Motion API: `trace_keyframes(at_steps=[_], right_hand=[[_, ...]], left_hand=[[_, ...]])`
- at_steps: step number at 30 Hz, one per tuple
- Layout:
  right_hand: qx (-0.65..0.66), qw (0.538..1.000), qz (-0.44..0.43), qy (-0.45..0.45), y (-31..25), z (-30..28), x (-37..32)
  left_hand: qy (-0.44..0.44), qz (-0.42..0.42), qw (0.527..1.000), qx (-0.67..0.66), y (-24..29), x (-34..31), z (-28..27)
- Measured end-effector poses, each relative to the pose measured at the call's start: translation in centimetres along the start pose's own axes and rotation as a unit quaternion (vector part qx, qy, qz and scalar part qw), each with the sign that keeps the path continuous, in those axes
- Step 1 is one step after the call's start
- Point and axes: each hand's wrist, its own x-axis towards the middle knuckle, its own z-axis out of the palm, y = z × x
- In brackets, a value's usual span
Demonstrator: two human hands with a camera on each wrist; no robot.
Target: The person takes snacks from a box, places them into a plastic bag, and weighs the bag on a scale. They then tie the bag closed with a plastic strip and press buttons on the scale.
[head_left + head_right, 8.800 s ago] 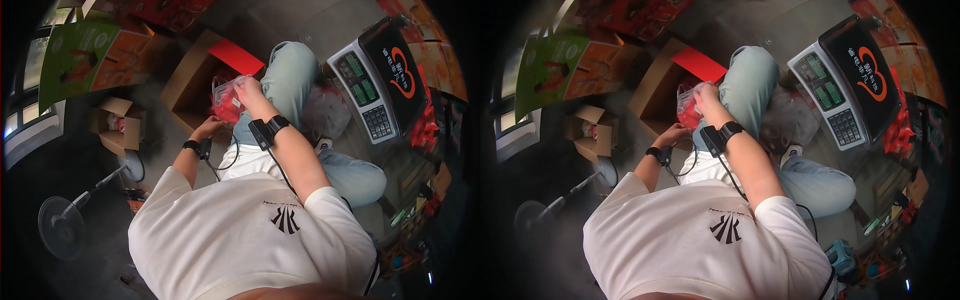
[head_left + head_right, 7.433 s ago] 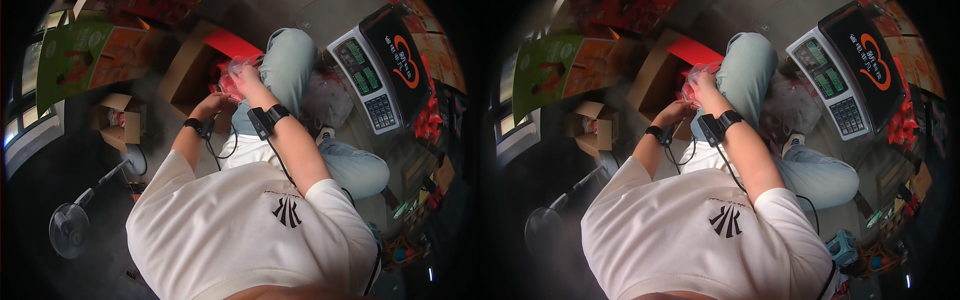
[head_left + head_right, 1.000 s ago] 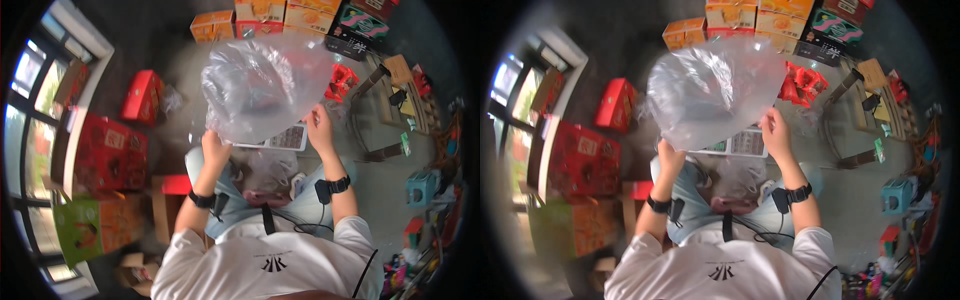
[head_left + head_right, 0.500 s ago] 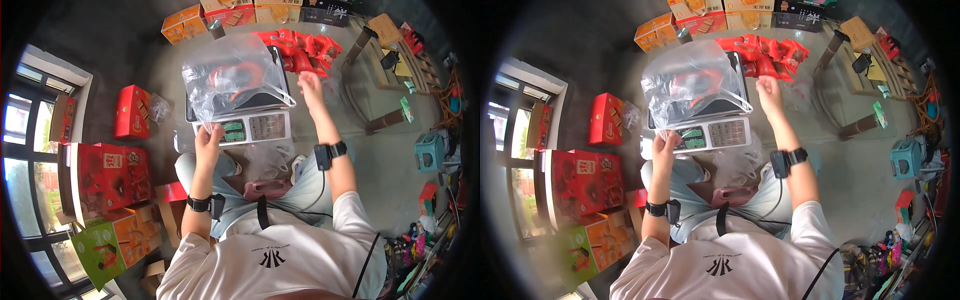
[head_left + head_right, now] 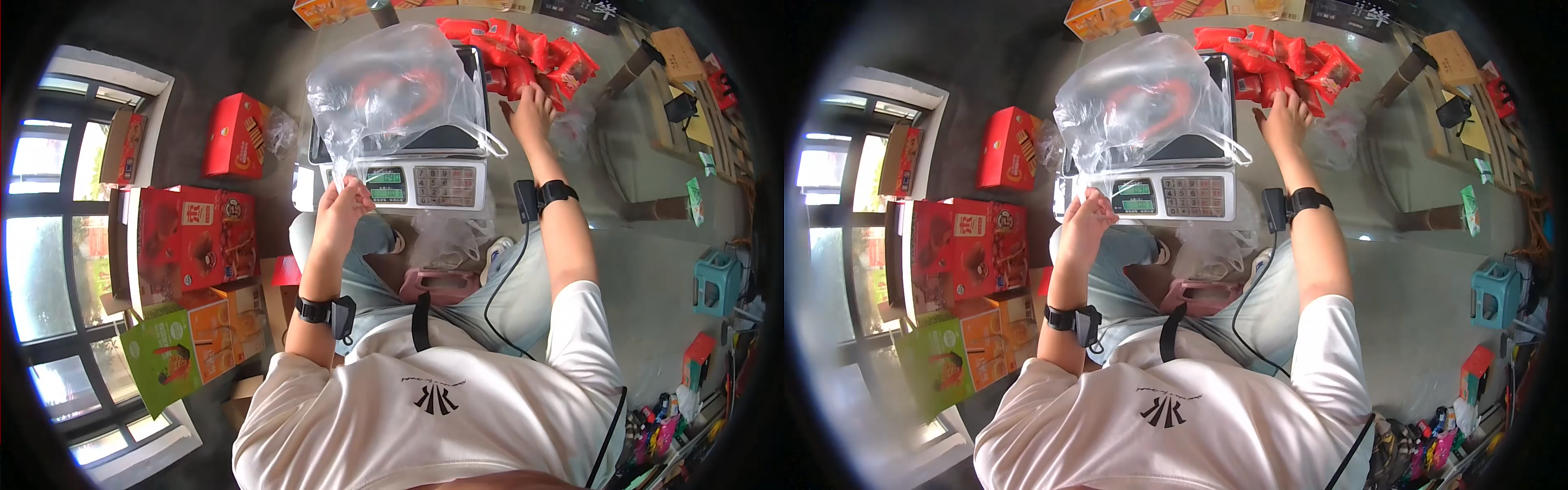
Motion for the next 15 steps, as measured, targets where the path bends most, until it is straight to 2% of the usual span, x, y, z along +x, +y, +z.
trace_keyframes(at_steps=[3, 5, 7, 10, 12, 13, 15], right_hand=[[0.007, 1.000, -0.003, 0.024, 0.4, 0.3, 0.1], [0.007, 0.996, -0.084, 0.031, 0.9, 0.3, 0.0], [-0.008, 0.996, -0.092, -0.007, 1.0, 0.1, -0.3], [-0.033, 0.996, -0.067, -0.041, 0.3, -0.5, -0.3], [-0.061, 0.994, 0.009, -0.085, -0.3, -1.1, -0.3], [-0.064, 0.994, 0.007, -0.085, -0.3, -1.0, -0.4], [-0.067, 0.988, 0.076, -0.117, 0.0, -0.5, -0.3]], left_hand=[[0.016, -0.013, 1.000, 0.013, 0.0, -0.6, 0.1], [-0.011, -0.009, 0.998, 0.063, 0.0, -0.6, -0.3], [-0.011, -0.012, 0.997, 0.069, 0.1, -0.8, -0.3], [-0.003, -0.008, 0.997, 0.077, 0.6, -1.2, -0.3], [0.005, -0.003, 0.997, 0.077, 0.7, -1.4, -0.6], [0.009, -0.003, 0.997, 0.073, 0.5, -1.5, -1.0], [0.012, -0.004, 0.998, 0.065, 0.4, -1.8, -1.3]])
